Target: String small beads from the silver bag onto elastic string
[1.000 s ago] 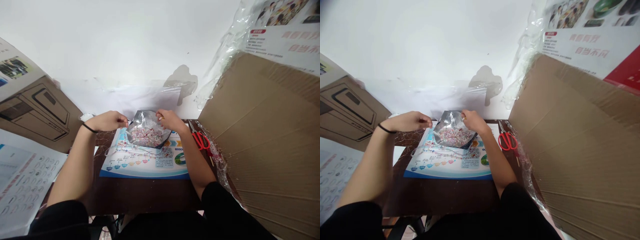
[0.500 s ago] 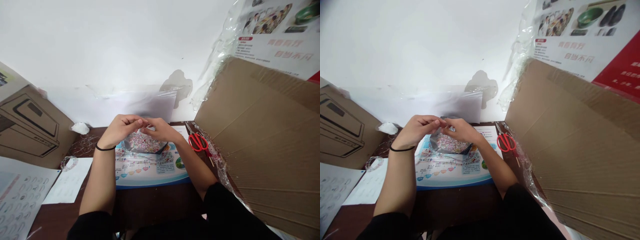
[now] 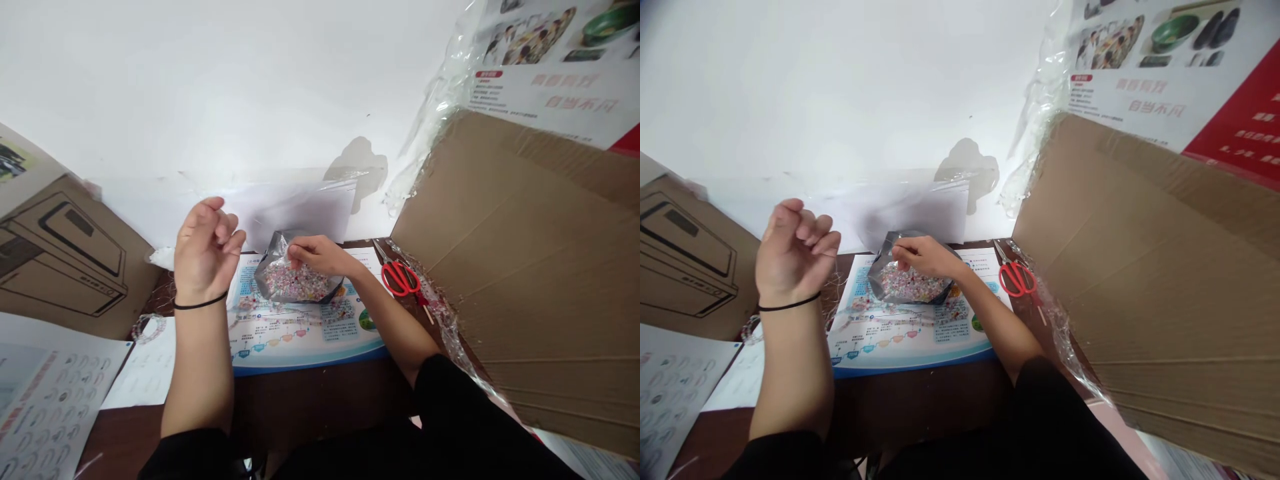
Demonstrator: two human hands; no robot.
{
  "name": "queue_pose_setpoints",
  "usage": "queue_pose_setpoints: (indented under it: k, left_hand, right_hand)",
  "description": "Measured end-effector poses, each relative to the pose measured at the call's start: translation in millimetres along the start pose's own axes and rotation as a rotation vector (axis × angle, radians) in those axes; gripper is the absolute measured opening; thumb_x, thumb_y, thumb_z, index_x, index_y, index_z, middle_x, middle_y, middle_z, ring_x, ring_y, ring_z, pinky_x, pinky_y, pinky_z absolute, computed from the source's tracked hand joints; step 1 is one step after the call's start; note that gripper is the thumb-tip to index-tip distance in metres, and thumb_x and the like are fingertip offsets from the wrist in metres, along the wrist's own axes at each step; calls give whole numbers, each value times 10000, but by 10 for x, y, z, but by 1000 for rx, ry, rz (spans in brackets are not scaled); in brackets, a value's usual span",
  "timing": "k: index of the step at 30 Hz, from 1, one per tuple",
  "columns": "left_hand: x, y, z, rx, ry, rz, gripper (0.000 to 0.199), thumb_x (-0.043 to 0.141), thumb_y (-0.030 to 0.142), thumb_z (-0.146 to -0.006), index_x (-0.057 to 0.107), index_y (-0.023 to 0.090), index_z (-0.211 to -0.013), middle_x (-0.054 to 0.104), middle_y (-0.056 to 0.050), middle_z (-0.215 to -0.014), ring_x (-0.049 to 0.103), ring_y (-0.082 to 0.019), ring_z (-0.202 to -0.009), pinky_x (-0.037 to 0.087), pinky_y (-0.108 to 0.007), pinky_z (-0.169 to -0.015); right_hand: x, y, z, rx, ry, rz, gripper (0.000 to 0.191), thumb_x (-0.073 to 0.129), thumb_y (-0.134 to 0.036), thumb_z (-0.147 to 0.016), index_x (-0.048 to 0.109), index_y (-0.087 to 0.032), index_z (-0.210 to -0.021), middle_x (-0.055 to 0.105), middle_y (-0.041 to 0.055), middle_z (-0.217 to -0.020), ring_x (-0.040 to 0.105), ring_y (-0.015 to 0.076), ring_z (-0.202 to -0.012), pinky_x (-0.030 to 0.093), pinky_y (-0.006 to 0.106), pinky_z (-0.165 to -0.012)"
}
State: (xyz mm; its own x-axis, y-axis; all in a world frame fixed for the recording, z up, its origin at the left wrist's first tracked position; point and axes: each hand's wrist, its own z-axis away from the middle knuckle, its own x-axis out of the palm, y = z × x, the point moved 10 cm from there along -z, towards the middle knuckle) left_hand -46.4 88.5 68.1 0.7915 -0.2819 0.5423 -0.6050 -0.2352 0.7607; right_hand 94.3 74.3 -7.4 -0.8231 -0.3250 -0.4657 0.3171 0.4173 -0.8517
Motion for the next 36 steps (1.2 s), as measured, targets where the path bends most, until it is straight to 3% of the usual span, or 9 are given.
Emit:
queue_pose_setpoints:
  k: [7, 10, 12, 15, 18, 20, 23, 28, 36]
  left_hand:
    - [-218, 247, 80, 109, 198, 42, 286, 414, 274, -994, 627, 271, -803, 539, 54, -677, 499, -41, -657, 452, -181, -687]
    - [-170, 133, 26, 49, 141, 80, 234, 470, 336, -960, 597, 257, -781, 618, 46, -858, 572, -84, -836, 479, -232, -727]
    - [-112, -3, -7, -28, 70, 61, 187, 552, 357, -910, 587, 243, -766, 593, 28, -772, 559, -91, -728, 453, -213, -627]
    - [-106, -41, 4, 14, 53, -319, 172, 581, 351, -877, 603, 217, -771, 481, 29, -588, 392, -77, -494, 329, -198, -479]
    - [70, 21, 70, 167, -41, -982, 201, 552, 335, -871, 637, 186, -766, 567, -3, -649, 412, -99, -530, 316, -225, -506]
    - [199, -138, 111, 109, -232, -1299, 222, 582, 332, -828, 618, 174, -676, 581, -4, -635, 434, -117, -554, 315, -238, -523]
    - [167, -352, 168, -108, -445, -1409, 314, 585, 348, -799, 517, 172, -548, 437, 26, -490, 360, -112, -488, 268, -248, -485]
    - [-80, -106, 62, -106, -255, -1117, 398, 545, 361, -846, 426, 165, -521, 356, 19, -525, 306, -96, -508, 230, -244, -481]
    - [-386, 134, -65, -151, 73, -10, 411, 535, 407, -911, 460, 162, -590, 229, 27, -520, 168, -72, -463, 145, -227, -374]
  right_hand:
    - [31, -61, 32, 19, -6, -53, 334, 394, -425, -952, 574, -170, -834, 515, -29, -618, 492, 81, -569, 383, 225, -584]
    - [18, -155, 14, -14, 43, -65, 397, 372, -480, -953, 576, -166, -823, 433, -43, -593, 410, 73, -544, 344, 226, -562]
    - [-22, -200, -7, -29, 88, -24, 406, 387, -501, -944, 580, -167, -818, 405, -45, -595, 373, 75, -549, 314, 229, -551]
    - [-88, -246, -46, -43, 119, 36, 386, 430, -511, -922, 580, -171, -817, 407, -44, -604, 362, 78, -559, 294, 233, -549]
    - [-140, -305, -83, -74, 105, 84, 371, 479, -503, -898, 568, -166, -769, 409, -47, -600, 357, 75, -563, 291, 235, -557]
    - [-172, -335, -97, -95, 94, 116, 358, 502, -482, -888, 566, -163, -739, 406, -49, -591, 350, 73, -563, 288, 236, -558]
    - [-206, -292, -98, -79, 81, 134, 331, 513, -458, -884, 571, -162, -745, 432, -45, -598, 368, 75, -570, 293, 235, -559]
    - [-80, -84, -48, -1, -45, 50, 362, 481, -489, -898, 553, -165, -753, 487, -28, -630, 406, 67, -568, 330, 224, -559]
    - [29, 333, 35, 121, -181, 17, 357, 467, -500, -895, 557, -173, -784, 515, -14, -651, 481, 85, -582, 369, 225, -559]
